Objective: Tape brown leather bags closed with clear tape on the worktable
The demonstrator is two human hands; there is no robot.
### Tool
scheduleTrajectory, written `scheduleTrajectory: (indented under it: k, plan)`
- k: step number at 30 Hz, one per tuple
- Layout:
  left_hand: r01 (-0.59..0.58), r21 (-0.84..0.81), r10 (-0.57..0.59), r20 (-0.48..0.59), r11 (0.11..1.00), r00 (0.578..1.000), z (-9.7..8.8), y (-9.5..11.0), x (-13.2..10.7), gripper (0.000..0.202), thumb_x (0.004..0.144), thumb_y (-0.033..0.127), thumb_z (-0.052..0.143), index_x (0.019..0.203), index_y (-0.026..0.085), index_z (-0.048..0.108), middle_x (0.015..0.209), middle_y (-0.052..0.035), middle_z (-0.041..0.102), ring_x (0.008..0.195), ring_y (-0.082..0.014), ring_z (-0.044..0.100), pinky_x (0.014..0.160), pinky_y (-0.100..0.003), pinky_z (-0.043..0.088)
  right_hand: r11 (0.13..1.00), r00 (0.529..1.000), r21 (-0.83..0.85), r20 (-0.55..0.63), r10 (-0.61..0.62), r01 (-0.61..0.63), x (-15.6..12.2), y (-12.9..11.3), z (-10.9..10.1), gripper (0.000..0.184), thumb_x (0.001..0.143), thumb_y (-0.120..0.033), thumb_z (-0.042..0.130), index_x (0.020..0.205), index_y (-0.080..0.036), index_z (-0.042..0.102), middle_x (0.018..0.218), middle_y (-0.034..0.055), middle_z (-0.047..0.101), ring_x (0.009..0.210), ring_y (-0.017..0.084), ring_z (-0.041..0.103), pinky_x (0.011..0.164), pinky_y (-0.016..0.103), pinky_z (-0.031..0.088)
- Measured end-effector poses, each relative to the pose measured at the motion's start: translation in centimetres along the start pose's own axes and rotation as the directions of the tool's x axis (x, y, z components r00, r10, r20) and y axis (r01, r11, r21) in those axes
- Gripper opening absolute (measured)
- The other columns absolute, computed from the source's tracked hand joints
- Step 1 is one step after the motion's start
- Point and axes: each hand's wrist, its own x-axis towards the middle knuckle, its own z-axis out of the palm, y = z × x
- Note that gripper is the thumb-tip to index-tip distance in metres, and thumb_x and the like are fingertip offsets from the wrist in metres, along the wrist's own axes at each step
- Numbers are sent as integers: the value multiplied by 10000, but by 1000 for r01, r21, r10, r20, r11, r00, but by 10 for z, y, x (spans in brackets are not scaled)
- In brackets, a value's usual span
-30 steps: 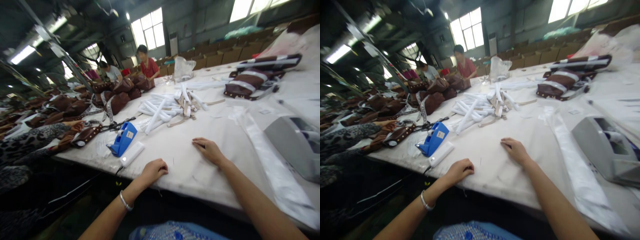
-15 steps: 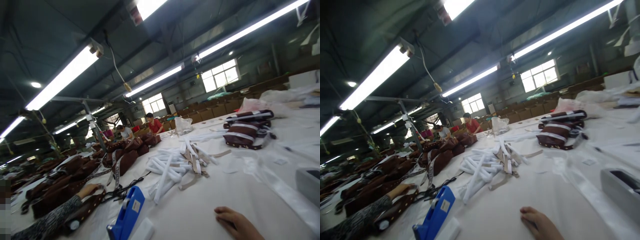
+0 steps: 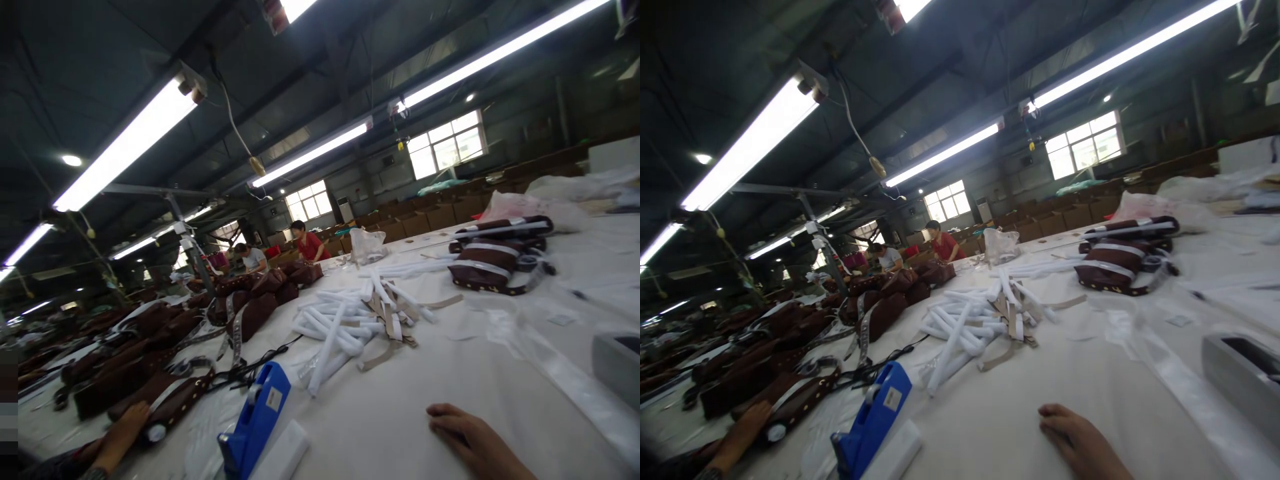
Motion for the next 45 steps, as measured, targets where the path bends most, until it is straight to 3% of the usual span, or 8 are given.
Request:
scheduleTrajectory:
  k: [3,6,9,13,19,27,35,45]
  plan:
    - [-2,-11,1,-72,1000,997,-62,-18,-19,267,949,427,569,1172,297,638,1215,-19,632,1088,-216,623,872,-380,555,1000,1000,-21,-8,8,-9,0,0,1,449,911,-598,492,954,-281,806,1252,91,693,1139,313,658,1017,380,512]
    - [3,-21,-6,-138,1000,990,-116,-33,-37,388,988,472,302,1003,486,690,1004,110,657,1087,-195,639,744,-326,567,1000,1000,-26,-6,7,-7,0,1,1,442,911,-588,492,957,-280,806,1246,88,697,1141,314,656,1019,385,510]
    - [7,-39,-14,-186,999,982,-133,-37,-50,371,965,509,339,977,457,706,959,78,670,1040,-197,648,741,-310,568,1000,1000,-20,-2,5,-5,0,1,1,437,908,-583,499,967,-279,806,1252,90,693,1152,314,649,1031,393,501]
    - [26,-58,-35,-153,998,988,-87,-23,-47,259,981,435,507,1130,287,658,1197,-18,639,1063,-207,626,871,-361,555,1000,1000,-18,1,3,-3,-1,0,-1,439,916,-580,495,972,-272,803,1255,91,692,1149,314,649,1023,395,506]
    - [55,-93,-59,-39,994,997,8,1,-5,253,940,400,601,1168,297,642,1274,-79,612,1086,-216,610,889,-384,564,1000,1000,-30,10,10,-9,-1,-1,-1,449,915,-585,491,981,-269,803,1256,88,691,1161,314,643,1041,409,491]
    - [124,-137,-124,13,983,992,52,0,19,268,949,362,601,1178,225,627,1210,-55,639,1067,-243,626,861,-419,565,999,1000,-37,26,-9,10,-1,-1,-2,449,938,-572,471,981,-266,798,1274,85,680,1157,302,643,1017,390,500]
    - [117,-275,-97,86,954,992,123,15,-27,199,933,403,590,966,227,675,1111,-67,694,995,-199,652,906,-360,535,998,1000,-56,15,-6,7,-2,-2,-4,411,920,-555,509,1017,-274,793,1258,65,693,1143,299,651,1033,420,499]
    - [205,-458,-270,-79,865,960,116,57,-92,162,946,321,530,876,203,616,1122,-69,715,1069,-215,643,981,-348,473,971,995,-213,34,-99,104,-5,-4,-6,326,930,-478,530,1038,-290,773,1216,13,706,1098,258,674,1043,412,519]
